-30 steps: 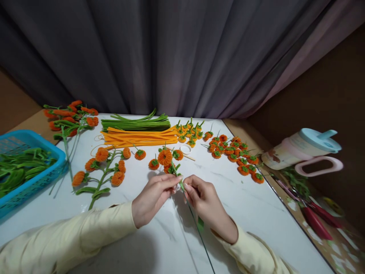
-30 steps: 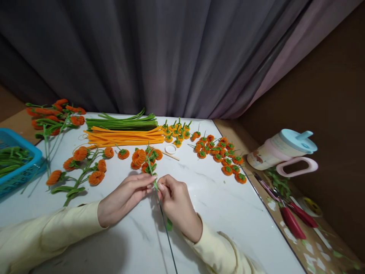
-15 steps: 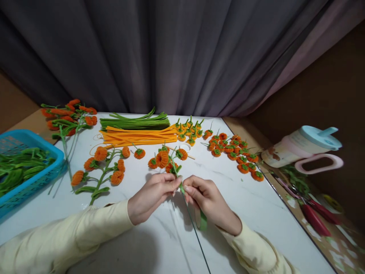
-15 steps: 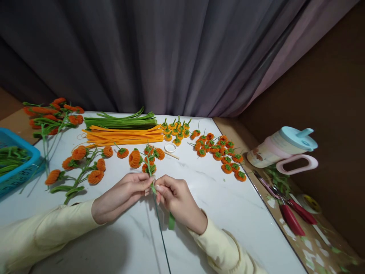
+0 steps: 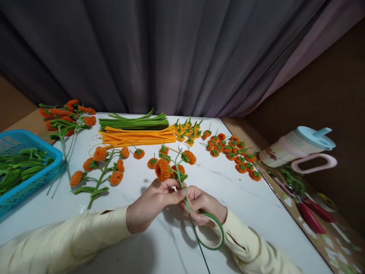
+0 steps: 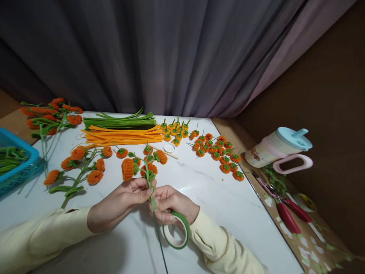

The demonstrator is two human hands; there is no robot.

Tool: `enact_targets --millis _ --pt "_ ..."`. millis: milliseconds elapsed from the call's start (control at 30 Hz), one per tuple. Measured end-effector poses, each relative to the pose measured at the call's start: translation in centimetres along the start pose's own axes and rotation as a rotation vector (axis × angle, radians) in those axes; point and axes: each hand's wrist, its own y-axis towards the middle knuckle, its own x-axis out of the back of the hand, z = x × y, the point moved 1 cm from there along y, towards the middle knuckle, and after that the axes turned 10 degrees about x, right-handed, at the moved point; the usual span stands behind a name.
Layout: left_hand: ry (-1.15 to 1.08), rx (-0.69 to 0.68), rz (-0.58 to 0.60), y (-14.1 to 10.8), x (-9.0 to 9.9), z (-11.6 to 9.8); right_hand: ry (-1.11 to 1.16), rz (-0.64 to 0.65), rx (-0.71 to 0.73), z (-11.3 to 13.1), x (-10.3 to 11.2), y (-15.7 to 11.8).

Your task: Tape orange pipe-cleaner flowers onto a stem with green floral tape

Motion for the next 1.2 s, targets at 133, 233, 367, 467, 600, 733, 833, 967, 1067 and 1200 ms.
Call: enact_targets --millis 133,233,367,467,600,733,833,967,1067,1200 --pt "-0.02 0.03 0.05 -0.1 0.0 -0.2 -0.039 0.047 -0.022 0.1 -0.5 0.3" --pt "-0.03 0.049 0.037 -0.1 0.3 -0.6 -0.069 0.036 -0.032 0.1 -0.9 0.5" --pt "-0.009 0.108 0.134 0.1 0.4 -1.0 -0.064 0.008 -0.024 0.0 -1.2 0.7" --pt "-0.039 0.074 0.232 0.3 0.5 -1.2 -0.058 0.032 -0.023 -0.2 -1.5 0.8" --pt "-0.065 -0.016 0.321 0.5 0.7 -1.5 -0.027 0.087 -0.007 -0.4 -2.0 1.1" --pt "-0.05 -0.062 0.333 0.7 0.9 -1.8 -0.04 0.034 0.04 0.1 -2.4 1.1" --pt "0.029 -0.133 0.258 0.8 1.1 -2.2 -0.134 -0.114 0.106 1.2 -2.7 1.0" --pt "0.16 -0.216 0.105 0.5 0.9 -2.9 -0.4 -0.354 0.23 2.4 -3.3 0.8" --pt "0.236 -0.257 -0.025 0.3 0.5 -3.2 -0.673 -0.548 0.361 2.5 -4.0 0.9" --pt "0.201 -0.244 -0.238 0.4 0.2 -3.0 -0.831 -0.664 0.42 1.9 -4.4 1.5"
